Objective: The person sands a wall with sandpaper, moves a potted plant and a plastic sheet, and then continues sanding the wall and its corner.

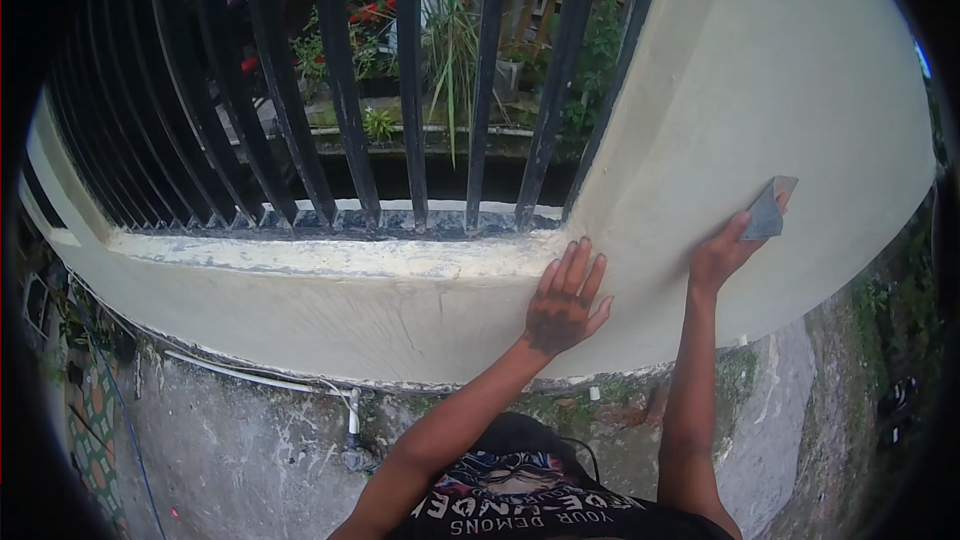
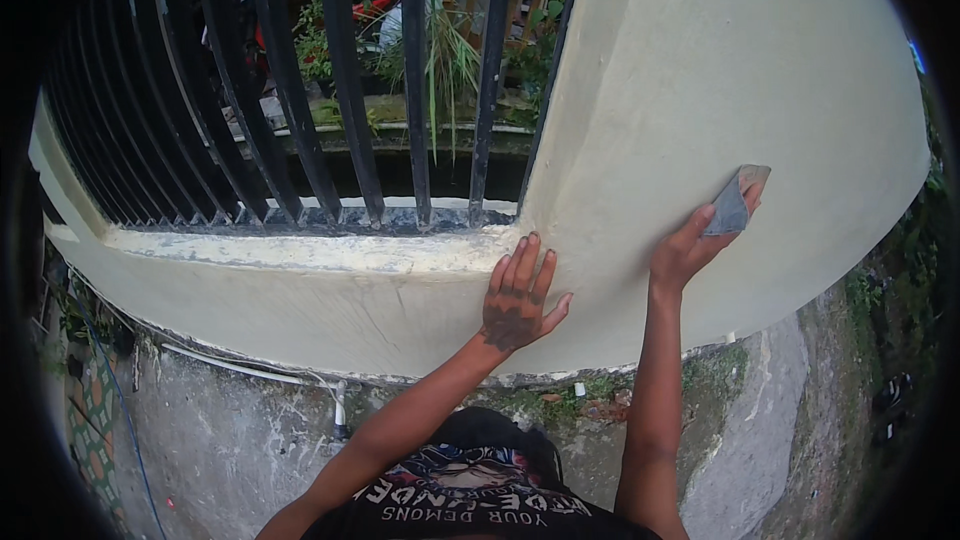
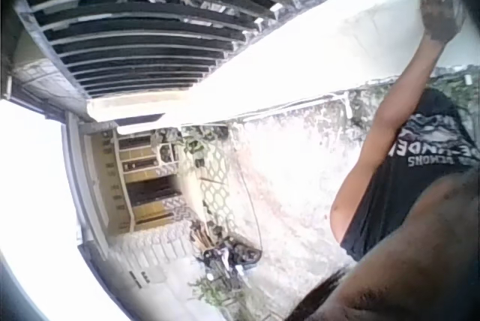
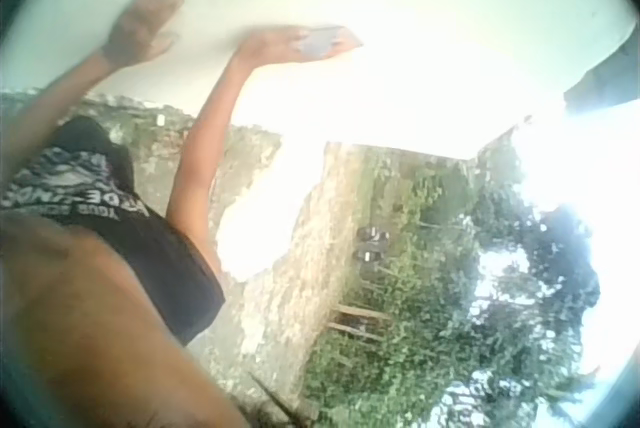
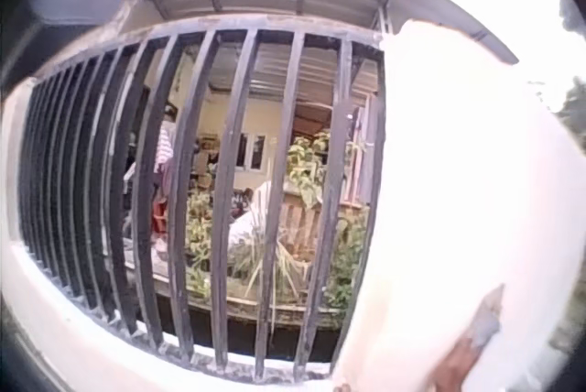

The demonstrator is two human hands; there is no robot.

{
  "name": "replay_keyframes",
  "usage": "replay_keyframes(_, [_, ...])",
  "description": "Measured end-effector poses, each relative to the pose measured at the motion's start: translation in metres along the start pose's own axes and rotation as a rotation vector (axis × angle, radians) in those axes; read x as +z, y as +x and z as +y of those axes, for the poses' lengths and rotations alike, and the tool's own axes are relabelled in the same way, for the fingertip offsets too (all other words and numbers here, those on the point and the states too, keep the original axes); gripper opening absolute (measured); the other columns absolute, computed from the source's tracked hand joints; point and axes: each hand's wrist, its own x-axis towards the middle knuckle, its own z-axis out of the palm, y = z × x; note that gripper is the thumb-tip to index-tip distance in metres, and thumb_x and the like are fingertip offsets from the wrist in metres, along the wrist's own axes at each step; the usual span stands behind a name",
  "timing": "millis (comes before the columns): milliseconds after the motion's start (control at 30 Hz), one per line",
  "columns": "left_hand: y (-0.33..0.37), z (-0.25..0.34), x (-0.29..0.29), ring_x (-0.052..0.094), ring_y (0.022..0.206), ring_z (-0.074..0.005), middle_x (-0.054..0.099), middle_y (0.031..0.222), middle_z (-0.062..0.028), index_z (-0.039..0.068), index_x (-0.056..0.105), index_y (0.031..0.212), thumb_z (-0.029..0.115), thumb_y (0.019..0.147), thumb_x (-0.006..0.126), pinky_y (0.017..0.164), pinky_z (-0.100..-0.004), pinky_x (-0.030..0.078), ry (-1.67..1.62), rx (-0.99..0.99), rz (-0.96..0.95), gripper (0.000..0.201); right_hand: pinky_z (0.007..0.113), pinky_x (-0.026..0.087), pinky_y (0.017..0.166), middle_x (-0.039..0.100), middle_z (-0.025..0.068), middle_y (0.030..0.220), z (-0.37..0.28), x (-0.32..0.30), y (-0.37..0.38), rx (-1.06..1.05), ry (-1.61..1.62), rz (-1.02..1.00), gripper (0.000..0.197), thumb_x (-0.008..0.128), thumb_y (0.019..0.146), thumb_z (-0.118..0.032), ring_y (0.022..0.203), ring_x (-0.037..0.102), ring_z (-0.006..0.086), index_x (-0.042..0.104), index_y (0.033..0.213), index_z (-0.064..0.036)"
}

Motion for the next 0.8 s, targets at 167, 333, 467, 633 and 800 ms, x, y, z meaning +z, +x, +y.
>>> replay_keyframes(167, [-0.004, -0.001, 0.009, 0.045, 0.137, -0.0294, 0.043, 0.150, -0.0197, 0.007, 0.045, 0.144, 0.044, 0.082, 0.072, 0.113, -0.0407, 0.029, 0.066, 0.011, 0.064, 0.077, 0.065, 0.006, 0.119, 0.027, 0.0215, 0.160, 0.021, -0.001, -0.078, -0.446, -0.206, -0.243, 0.049, 0.044, 0.101, -0.028, 0.150, 0.013, 0.0477, 0.046, 0.148, -0.0124])
replay_keyframes(333, [-0.001, 0.006, 0.016, 0.047, 0.135, -0.0292, 0.045, 0.148, -0.0190, 0.008, 0.047, 0.141, 0.044, 0.082, 0.072, 0.113, -0.0406, 0.028, 0.115, 0.012, 0.111, 0.074, 0.067, 0.010, 0.117, 0.029, 0.0164, 0.160, 0.125, -0.057, -0.139, -0.521, -0.286, -0.340, 0.046, 0.048, 0.098, -0.026, 0.149, 0.016, 0.0483, 0.051, 0.144, -0.0234])
replay_keyframes(467, [-0.005, 0.004, 0.023, 0.049, 0.132, -0.0308, 0.047, 0.144, -0.0204, 0.007, 0.044, 0.141, 0.046, 0.083, 0.071, 0.112, -0.0439, 0.028, 0.162, -0.020, 0.156, 0.075, 0.049, 0.013, 0.123, 0.020, 0.0243, 0.162, 0.101, -0.052, -0.029, 0.076, -0.129, 0.024, 0.062, 0.034, 0.108, -0.031, 0.151, 0.017, 0.0384, 0.020, 0.153, 0.0097])
replay_keyframes(633, [-0.004, 0.014, 0.041, 0.049, 0.130, -0.0348, 0.046, 0.142, -0.0238, 0.005, 0.040, 0.143, 0.049, 0.085, 0.067, 0.110, -0.0493, 0.027, 0.216, -0.053, 0.221, 0.077, 0.051, 0.014, 0.123, 0.021, 0.0253, 0.161, 0.125, -0.063, 0.004, -0.012, -0.124, 0.000, 0.061, 0.033, 0.108, -0.033, 0.151, 0.019, 0.0401, 0.025, 0.152, 0.0080])
replay_keyframes(800, [-0.005, 0.015, 0.045, 0.047, 0.129, -0.0390, 0.045, 0.140, -0.0301, 0.002, 0.037, 0.144, 0.052, 0.088, 0.060, 0.110, -0.0541, 0.025, 0.316, -0.077, 0.237, 0.078, 0.054, 0.013, 0.122, 0.021, 0.0241, 0.162, 0.205, -0.102, -0.092, -0.479, -0.406, -0.290, 0.064, 0.034, 0.107, -0.040, 0.151, 0.016, 0.0417, 0.029, 0.153, 0.0037])
